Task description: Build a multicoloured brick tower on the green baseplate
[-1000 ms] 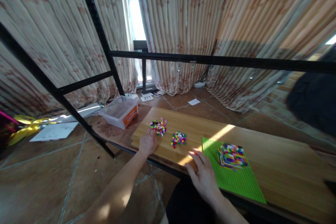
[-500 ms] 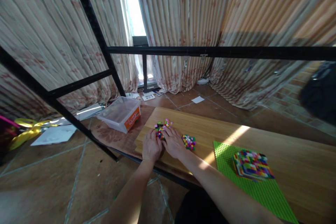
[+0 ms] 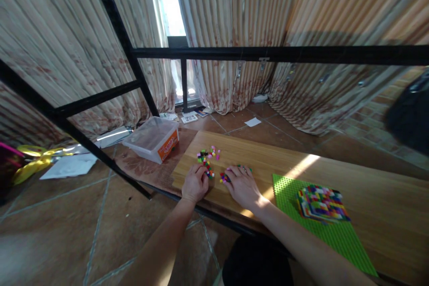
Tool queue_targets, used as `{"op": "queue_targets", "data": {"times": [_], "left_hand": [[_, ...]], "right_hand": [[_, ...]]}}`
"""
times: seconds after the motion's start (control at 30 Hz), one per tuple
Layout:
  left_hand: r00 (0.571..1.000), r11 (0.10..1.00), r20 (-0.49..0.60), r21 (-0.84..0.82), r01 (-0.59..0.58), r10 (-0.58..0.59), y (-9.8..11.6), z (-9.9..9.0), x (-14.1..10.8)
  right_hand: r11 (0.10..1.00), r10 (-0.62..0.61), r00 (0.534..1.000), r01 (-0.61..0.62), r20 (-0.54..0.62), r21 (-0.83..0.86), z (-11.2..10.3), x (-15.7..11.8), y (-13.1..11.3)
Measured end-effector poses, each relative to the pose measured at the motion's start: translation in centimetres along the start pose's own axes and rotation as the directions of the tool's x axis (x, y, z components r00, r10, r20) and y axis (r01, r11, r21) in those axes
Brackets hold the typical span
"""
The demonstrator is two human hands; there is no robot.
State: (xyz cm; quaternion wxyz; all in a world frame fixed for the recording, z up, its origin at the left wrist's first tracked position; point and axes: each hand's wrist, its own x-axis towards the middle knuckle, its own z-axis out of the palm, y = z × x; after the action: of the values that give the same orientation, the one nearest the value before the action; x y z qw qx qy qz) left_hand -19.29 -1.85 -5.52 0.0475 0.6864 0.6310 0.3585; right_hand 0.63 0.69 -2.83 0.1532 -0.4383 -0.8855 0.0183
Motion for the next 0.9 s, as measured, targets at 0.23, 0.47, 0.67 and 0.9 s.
{"op": "queue_targets", "data": {"times": [0.23, 0.47, 0.67, 0.9], "left_hand": [[0.961, 0.979, -0.201, 0.038, 0.200, -0.188, -0.1, 0.1, 0.1], [0.912, 0.957, -0.301, -0.005, 0.291, -0.279, -0.7, 0.4, 0.2], [0.926, 0.956, -0.265, 0.050, 0.290, -0.267, -0.6, 0.6, 0.3], [0.940, 0.939, -0.225, 0.170, 0.298, -0.258, -0.5, 0.6, 0.5]], "right_hand": [[0.997, 0.001, 1.000, 0.000, -0.014, 0.082, 0.5, 4.0, -4.6], [0.991, -0.051, 0.998, 0.046, 0.038, 0.123, 3.1, 6.4, -6.3], [0.992, -0.088, 0.994, 0.081, 0.065, 0.097, 3.7, 5.9, -5.8], [0.994, -0.100, 0.995, 0.100, -0.009, 0.032, 3.2, 5.0, -4.3]]}}
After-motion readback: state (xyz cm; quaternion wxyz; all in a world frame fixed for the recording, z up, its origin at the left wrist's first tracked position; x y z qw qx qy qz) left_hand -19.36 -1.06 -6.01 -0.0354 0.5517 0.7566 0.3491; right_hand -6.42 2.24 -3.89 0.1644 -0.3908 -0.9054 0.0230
